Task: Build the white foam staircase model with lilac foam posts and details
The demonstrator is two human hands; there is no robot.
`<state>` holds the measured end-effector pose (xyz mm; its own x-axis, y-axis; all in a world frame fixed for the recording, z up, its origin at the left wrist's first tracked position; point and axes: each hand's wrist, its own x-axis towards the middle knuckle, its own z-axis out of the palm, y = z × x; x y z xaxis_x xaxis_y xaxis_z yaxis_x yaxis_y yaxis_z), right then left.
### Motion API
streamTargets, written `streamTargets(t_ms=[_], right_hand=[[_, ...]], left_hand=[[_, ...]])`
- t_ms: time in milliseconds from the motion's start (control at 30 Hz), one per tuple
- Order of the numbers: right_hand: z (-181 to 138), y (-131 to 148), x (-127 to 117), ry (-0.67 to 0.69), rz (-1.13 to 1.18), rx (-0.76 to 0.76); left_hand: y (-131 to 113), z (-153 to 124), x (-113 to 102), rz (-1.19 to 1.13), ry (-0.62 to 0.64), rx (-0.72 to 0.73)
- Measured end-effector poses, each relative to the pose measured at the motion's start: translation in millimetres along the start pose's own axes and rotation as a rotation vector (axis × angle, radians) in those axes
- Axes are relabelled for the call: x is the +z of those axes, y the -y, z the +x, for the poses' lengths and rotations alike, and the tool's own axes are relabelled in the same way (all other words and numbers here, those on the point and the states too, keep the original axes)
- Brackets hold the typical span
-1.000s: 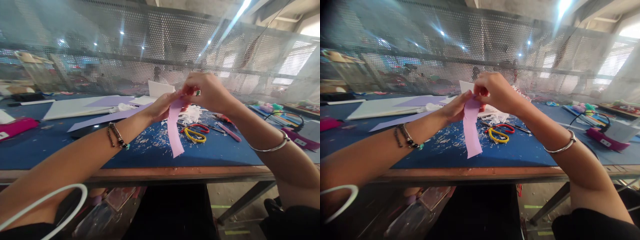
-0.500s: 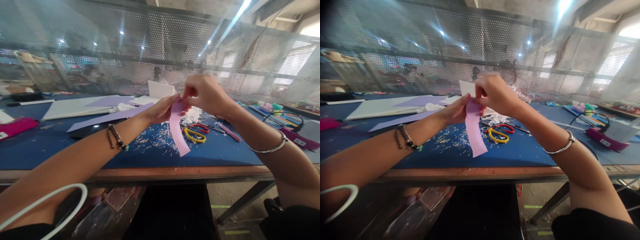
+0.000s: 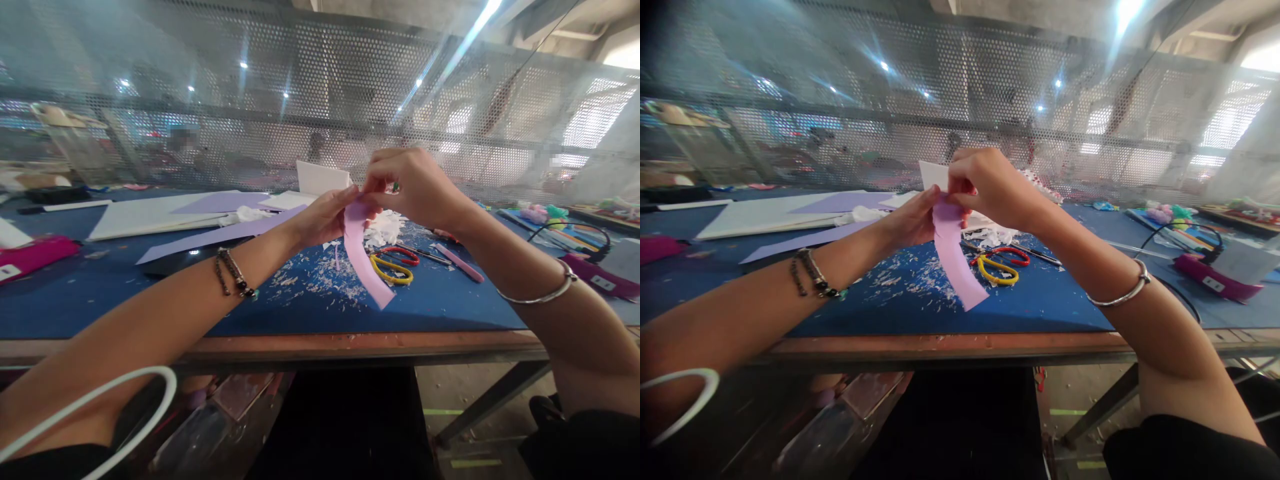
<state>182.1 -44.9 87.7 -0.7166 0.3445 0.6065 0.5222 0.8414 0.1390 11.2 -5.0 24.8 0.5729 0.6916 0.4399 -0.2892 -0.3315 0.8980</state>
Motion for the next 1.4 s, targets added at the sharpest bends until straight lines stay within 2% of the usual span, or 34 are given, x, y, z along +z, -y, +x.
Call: streamTargets(t_ms=[133,267,467,633,833,933,1033,1133,1400], right_hand=[[1.1,1.0,6.8,-0.069,-0.012,0.077],[1.5,-2.1,9.8,-0.102,0.004,0.069],[-1.6,-4.2,3.4,0.049,0.037,-0.045],[-2.7,-0.7,8.1,-0.009,0.037,0.032],[-4.7,-7.8,17.2,-0.1,0.042,0.078],[-5.9,-11.2,15.0,-0.055,0.034,0.046],[-7.5,-12.7,10.3,0.017,0.018,-0.052],[-9.4,-12.6,8.3,0.031,0.016,-0.102],[-12.4,-6.1,19.6,-0.026,0.051,0.103]], left_hand=[[-0.1,2.5,2.5,-0.037,-0.088,-0.046],[-2.3,0.8,3.9,-0.011,-0.153,-0.058],[3.0,-3.1,-1.5,-0.024,-0.082,0.008],[6.7,-0.6,1.1,-0.047,0.008,0.001],[4.5,2.6,7.6,-0.03,-0.067,-0.02],[5.2,2.5,6.4,-0.045,-0.065,-0.014],[8.2,1.2,3.7,-0.053,-0.05,-0.004],[11.8,-0.2,2.8,-0.068,-0.037,-0.028],[18.2,-4.4,9.4,-0.02,-0.029,-0.058]])
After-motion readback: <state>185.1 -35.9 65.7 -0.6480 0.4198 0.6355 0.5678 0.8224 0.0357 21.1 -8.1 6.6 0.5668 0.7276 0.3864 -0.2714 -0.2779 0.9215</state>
